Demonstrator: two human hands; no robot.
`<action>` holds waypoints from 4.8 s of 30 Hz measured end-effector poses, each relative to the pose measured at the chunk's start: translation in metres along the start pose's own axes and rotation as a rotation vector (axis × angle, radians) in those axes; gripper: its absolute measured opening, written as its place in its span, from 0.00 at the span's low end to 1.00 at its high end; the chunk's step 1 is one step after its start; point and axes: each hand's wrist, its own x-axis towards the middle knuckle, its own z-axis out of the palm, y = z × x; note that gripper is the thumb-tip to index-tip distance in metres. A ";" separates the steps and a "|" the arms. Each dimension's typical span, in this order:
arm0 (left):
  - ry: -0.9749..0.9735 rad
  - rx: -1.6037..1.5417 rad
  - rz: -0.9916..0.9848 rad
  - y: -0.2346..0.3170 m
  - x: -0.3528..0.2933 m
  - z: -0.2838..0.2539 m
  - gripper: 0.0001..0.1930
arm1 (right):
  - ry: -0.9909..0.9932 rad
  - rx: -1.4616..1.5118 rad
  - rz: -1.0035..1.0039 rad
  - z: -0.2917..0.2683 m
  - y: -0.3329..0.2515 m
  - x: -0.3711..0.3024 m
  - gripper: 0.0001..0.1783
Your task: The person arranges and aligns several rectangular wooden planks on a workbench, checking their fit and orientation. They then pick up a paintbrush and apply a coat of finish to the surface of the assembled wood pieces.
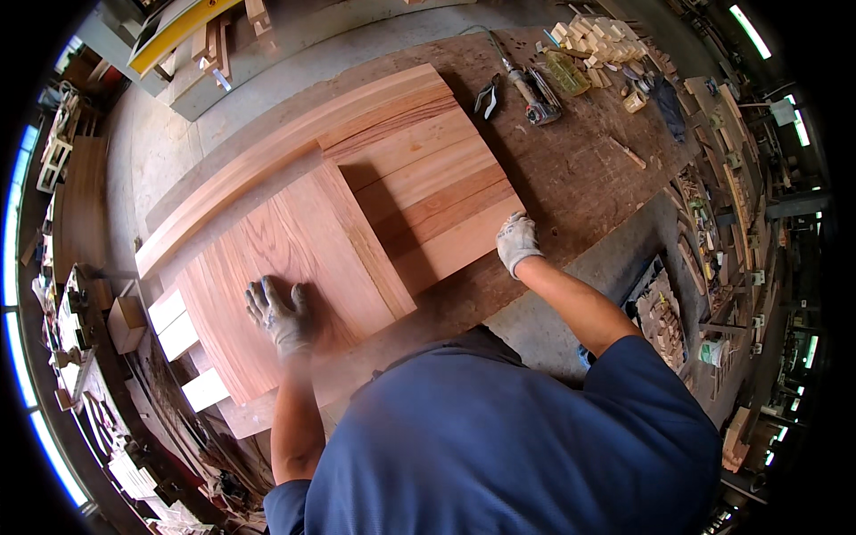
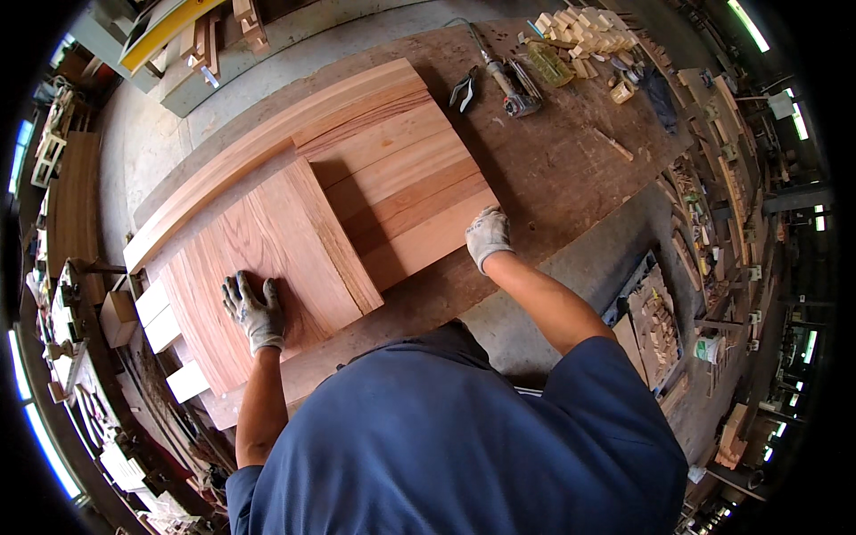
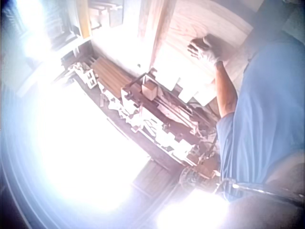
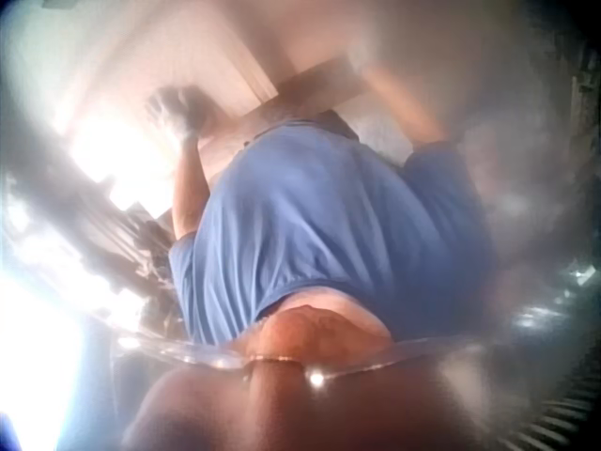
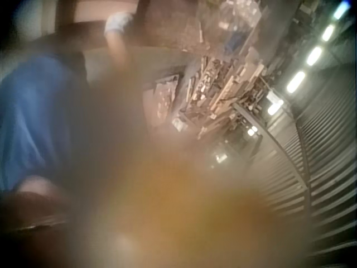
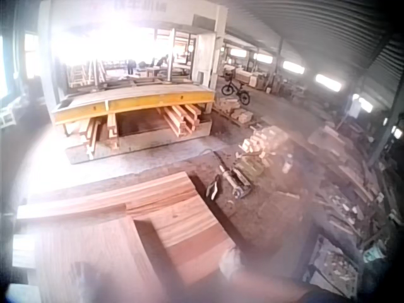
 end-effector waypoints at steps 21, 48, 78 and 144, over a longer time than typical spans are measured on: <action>0.006 -0.046 -0.039 -0.003 -0.001 0.003 0.41 | 0.149 0.297 -0.088 -0.019 0.001 -0.019 0.23; 0.042 -0.035 -0.022 0.000 -0.002 0.000 0.39 | 0.187 1.317 -0.110 -0.085 0.075 -0.077 0.28; -0.265 -0.362 0.391 0.163 -0.084 0.015 0.47 | 0.060 1.294 0.079 0.026 0.116 -0.005 0.30; -0.289 -0.208 0.393 0.157 -0.092 0.041 0.41 | 0.146 1.104 0.131 0.027 0.088 -0.006 0.28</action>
